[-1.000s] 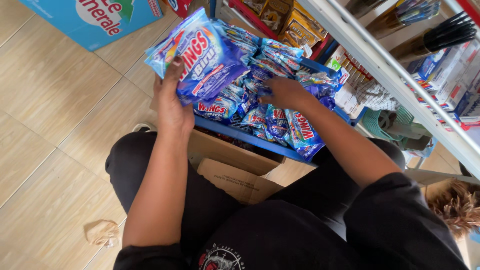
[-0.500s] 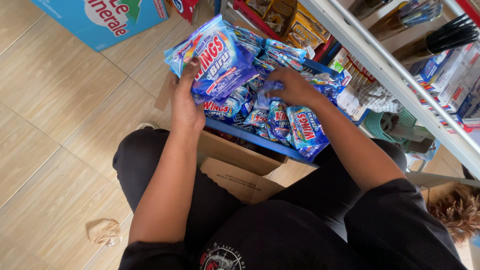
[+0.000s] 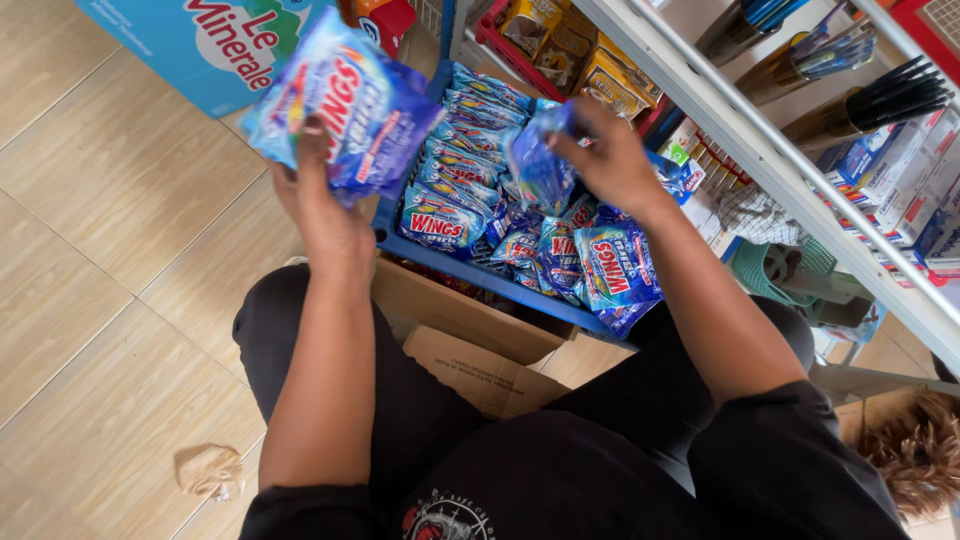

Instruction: The person sits on the floor and arranges multiple blue snack packets labeled 'Wings' into a blue plastic crate. They pick up packets, align them, and place them neatly in rows within the crate.

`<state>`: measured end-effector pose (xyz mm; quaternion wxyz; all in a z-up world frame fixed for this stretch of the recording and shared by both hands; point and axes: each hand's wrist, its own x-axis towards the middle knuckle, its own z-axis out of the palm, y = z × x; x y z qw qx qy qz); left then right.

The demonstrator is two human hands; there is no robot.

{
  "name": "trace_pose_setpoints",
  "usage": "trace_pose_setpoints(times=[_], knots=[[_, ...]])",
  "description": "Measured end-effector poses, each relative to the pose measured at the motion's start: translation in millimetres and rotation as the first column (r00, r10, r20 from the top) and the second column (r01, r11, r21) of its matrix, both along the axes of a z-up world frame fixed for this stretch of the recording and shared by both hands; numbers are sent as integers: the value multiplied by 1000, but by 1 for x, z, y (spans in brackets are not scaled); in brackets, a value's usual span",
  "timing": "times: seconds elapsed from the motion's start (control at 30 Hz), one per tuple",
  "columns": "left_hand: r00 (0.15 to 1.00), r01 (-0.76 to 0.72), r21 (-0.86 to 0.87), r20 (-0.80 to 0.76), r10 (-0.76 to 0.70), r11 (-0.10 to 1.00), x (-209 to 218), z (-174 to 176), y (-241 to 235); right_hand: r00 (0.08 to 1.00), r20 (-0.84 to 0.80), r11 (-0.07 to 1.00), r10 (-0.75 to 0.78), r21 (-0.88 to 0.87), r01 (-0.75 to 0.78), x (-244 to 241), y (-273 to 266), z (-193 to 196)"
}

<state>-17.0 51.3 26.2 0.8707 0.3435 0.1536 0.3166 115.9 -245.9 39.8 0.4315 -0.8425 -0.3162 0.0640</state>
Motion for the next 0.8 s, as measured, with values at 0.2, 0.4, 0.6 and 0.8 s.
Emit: trace_pose_setpoints(times=[0.2, 0.4, 0.6, 0.8], knots=[[998, 57, -20, 26, -56, 998, -13, 9, 7, 997, 47, 991, -53, -118, 59, -2, -12, 6], [974, 226, -20, 41, -225, 974, -26, 20, 2, 986, -96, 982, -139, -140, 125, -3, -112, 51], [974, 224, -20, -13, -225, 974, -23, 19, -5, 932, -28, 858, -360, -402, 319, -19, -142, -3], [979, 194, -16, -55, -194, 981, -9, 10, -12, 874, 422, 799, -242, -424, 426, -37, -134, -37]])
